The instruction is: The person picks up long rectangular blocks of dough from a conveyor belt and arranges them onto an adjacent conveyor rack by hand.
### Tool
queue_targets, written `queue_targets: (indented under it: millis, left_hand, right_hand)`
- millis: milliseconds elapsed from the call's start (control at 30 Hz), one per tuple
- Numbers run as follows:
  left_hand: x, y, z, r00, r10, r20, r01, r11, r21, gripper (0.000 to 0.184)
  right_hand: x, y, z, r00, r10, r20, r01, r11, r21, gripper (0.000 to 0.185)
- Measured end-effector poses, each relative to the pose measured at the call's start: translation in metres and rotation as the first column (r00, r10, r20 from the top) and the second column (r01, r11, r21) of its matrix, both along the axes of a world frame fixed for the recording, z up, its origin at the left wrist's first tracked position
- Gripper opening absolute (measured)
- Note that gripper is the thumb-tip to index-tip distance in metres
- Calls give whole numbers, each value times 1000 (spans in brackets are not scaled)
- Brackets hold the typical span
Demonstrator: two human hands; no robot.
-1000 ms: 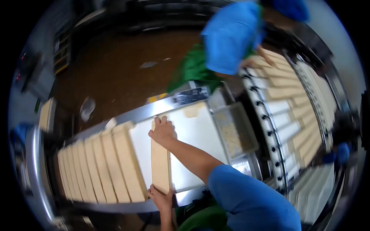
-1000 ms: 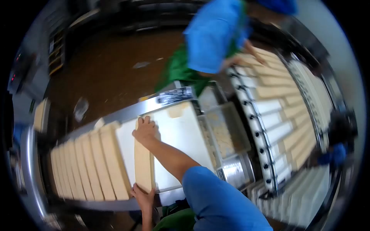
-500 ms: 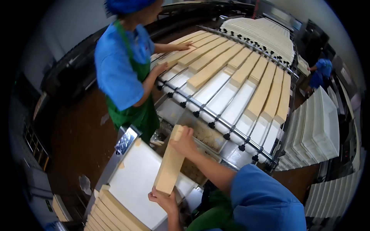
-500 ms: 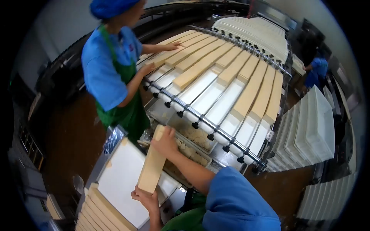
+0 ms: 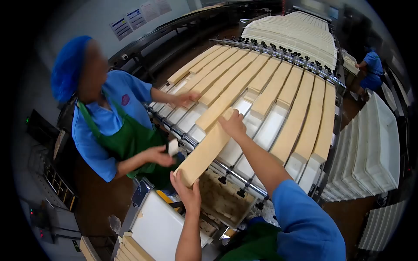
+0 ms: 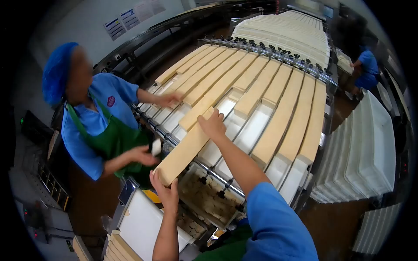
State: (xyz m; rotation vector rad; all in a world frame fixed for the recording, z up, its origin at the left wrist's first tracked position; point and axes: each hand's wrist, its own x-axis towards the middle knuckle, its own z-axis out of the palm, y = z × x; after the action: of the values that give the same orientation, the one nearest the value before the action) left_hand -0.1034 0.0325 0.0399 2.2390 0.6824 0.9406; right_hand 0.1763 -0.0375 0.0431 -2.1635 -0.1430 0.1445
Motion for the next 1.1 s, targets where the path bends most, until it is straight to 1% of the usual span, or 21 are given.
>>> queue_targets:
  millis: [33,67,100,133,167,233,267,433,500,533,600,633,700,833,900,933,967,1000,1033,1067,1100]
  left_hand:
    - [12,8,-6,1000,12,-3,-12,1000,8,68]
    - [24,19,-16,997,-71,-16,70,997,-44,70]
    - [36,30,-25,988,-155,-24,152,984,-96,71]
    - [44,38,-32,975,-218,-27,211,962,-171,71]
    - [52,46,-38,977,-210,-35,202,966,-164,71]
    - [64,58,-45,938,-347,22,316,824,-470,69]
    - [70,58,-49,919,-392,51,369,805,-465,69]
    - [101,42,-44,930,-358,86,349,782,-516,63]
    - [110,39,-48,949,-311,-43,266,870,-414,62]
    - [115,38,-50,950,-309,-47,261,868,-422,62]
    - [125,39,-51,944,-327,-38,288,876,-386,61]
    - [128,39,-55,944,-328,-42,287,876,-388,61]
    - [138,43,-65,948,-313,-63,279,908,-314,59]
    - [160,34,-71,945,-321,-61,285,902,-326,59]
    - [171,29,-68,929,-360,88,350,774,-528,57]
    - [179,28,-69,940,-330,88,327,798,-507,54]
    - [181,28,-68,942,-321,95,323,799,-507,54]
    - [180,27,-66,957,-282,68,275,812,-514,53]
    - [177,25,-65,970,-239,41,225,823,-521,51]
    - [171,23,-67,974,-220,50,214,826,-522,51]
    - [163,21,-71,982,-176,61,185,892,-413,50]
  right_hand:
    - [16,-1,2,999,16,-44,-20,995,-94,79]
    - [35,1,-10,999,50,7,-46,962,-268,69]
    - [55,-2,-21,998,60,6,-56,964,-259,69]
    - [72,-7,-31,987,151,46,-122,915,-385,65]
    - [89,-11,-41,967,245,74,-176,844,-506,63]
    - [114,-14,-41,964,254,80,-173,826,-537,60]
    - [126,-15,-40,963,255,89,-159,802,-575,59]
    - [163,-18,-38,973,228,-32,-206,799,-564,60]
    - [166,-16,-39,977,201,-73,-208,817,-538,59]
    - [171,-15,-51,976,204,-81,-214,812,-542,59]
    - [175,-11,-62,981,60,187,47,850,-524,58]
    - [178,-14,-57,981,60,183,46,850,-525,58]
    - [185,-21,-40,985,163,-57,-166,808,-566,56]
    - [182,-23,-44,983,177,51,-102,755,-648,56]
    - [172,-23,-43,985,115,129,-8,778,-628,67]
    - [167,-23,-45,983,122,135,-10,777,-629,67]
    - [162,-23,-49,984,101,143,10,785,-619,73]
    - [158,-23,-49,985,83,151,27,792,-609,80]
    - [155,-25,-48,983,99,156,18,790,-613,80]
    - [155,-28,-46,990,97,100,-17,795,-606,83]
    - [155,-29,-42,994,97,45,-51,801,-596,86]
